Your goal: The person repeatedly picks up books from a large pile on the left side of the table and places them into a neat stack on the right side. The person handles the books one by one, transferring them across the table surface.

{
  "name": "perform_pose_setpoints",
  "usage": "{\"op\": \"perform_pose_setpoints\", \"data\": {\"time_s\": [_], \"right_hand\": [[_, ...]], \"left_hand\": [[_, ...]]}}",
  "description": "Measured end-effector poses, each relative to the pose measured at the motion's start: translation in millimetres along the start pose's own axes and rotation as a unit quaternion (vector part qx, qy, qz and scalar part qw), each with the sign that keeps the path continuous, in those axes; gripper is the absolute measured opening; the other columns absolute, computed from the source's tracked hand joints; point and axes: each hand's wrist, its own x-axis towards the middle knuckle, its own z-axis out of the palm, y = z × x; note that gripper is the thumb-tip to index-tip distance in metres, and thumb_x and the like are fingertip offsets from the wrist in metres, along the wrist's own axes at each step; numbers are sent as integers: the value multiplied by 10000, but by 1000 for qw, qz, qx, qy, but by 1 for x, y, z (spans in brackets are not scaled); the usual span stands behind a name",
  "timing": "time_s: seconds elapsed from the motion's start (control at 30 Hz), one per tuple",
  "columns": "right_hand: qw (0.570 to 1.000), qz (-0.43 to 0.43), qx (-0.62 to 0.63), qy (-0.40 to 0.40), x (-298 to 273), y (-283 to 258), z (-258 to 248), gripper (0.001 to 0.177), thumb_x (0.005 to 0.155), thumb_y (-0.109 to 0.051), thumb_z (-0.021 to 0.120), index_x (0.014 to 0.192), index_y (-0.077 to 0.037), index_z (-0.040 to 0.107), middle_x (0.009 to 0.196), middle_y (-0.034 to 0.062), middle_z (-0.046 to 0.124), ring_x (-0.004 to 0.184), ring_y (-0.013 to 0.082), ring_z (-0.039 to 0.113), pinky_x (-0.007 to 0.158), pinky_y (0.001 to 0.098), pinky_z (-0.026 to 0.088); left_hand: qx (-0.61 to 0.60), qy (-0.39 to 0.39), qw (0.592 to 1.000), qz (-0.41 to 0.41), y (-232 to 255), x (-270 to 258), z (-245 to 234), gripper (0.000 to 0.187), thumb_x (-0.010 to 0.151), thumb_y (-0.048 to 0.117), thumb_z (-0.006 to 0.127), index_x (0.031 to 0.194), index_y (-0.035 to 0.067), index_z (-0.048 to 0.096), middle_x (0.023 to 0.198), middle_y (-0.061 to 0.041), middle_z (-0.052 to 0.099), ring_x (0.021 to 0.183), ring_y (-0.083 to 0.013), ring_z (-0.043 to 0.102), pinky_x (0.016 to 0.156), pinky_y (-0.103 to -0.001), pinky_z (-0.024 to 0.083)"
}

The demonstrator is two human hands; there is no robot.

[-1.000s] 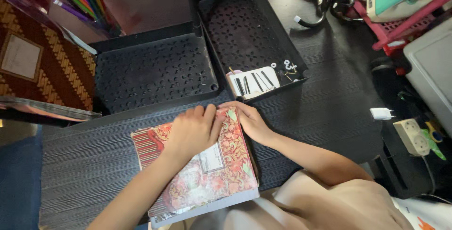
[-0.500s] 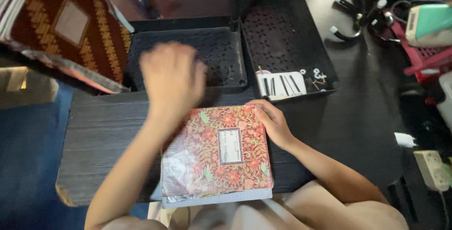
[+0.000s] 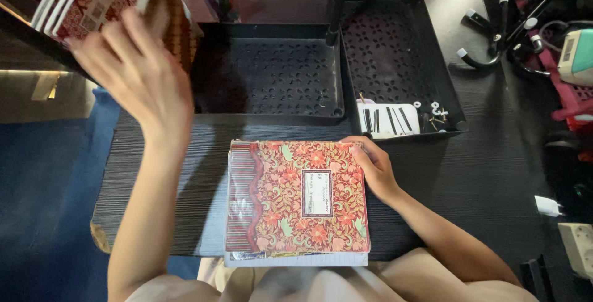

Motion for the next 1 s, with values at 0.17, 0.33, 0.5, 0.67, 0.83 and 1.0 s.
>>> {"op": "perform_pose_setpoints", "data": {"time_s": [0.17, 0.33, 0.5, 0.67, 0.83, 1.0], "right_hand": [[1000, 10, -16, 12, 0, -2, 0, 325, 1090, -227, 484, 1244, 7, 649, 1049, 32, 708, 934, 39, 637, 829, 222, 528], [999, 20, 31, 10, 0, -1, 1, 300, 1077, -212, 509, 1232, 7, 645, 1058, 26, 705, 951, 53, 635, 847, 237, 528], [1000, 7, 24, 5, 0, -2, 0, 294, 1093, -210, 519, 1235, 8, 655, 1059, 30, 696, 978, 51, 622, 867, 236, 522], [999, 8, 40, 1, 1, -5, 1, 297, 1085, -218, 521, 1247, 3, 635, 1106, 36, 712, 1021, 64, 643, 889, 241, 532], [1000, 0, 12, -2, 1, -6, -3, 316, 1087, -212, 508, 1280, 9, 623, 1130, 54, 727, 1009, 88, 662, 882, 255, 546], [999, 24, 22, 19, 3, 0, -1, 314, 1081, -184, 481, 1297, 7, 606, 1137, 60, 718, 1025, 87, 659, 888, 263, 547]], "left_hand": [[-373, 23, 926, -56, 36, -9, -32, 502, 853, -114, 625, 1341, -80, 513, 1237, -263, 619, 1011, -377, 655, 854, -440, 531], [-443, -41, 894, -61, 46, -27, -1, 260, 965, -101, 662, 1195, 20, 674, 1113, -125, 703, 978, -281, 725, 894, -360, 561], [-485, 161, 859, -36, 54, -18, -20, 135, 1131, -16, 529, 1246, -48, 590, 1141, -139, 623, 974, -231, 611, 860, -313, 490], [-521, 167, 837, 14, 63, 18, -71, 264, 1146, 215, 449, 1135, -20, 570, 913, -112, 638, 738, -186, 586, 644, -291, 442], [-509, -169, 826, 173, 106, 13, -117, 141, 1026, 170, 587, 1018, 38, 636, 841, -185, 675, 704, -369, 682, 655, -443, 538], [-466, -314, 784, 265, 156, -33, -96, 221, 973, 225, 600, 858, 38, 580, 699, -178, 662, 597, -383, 664, 542, -477, 521]]}}
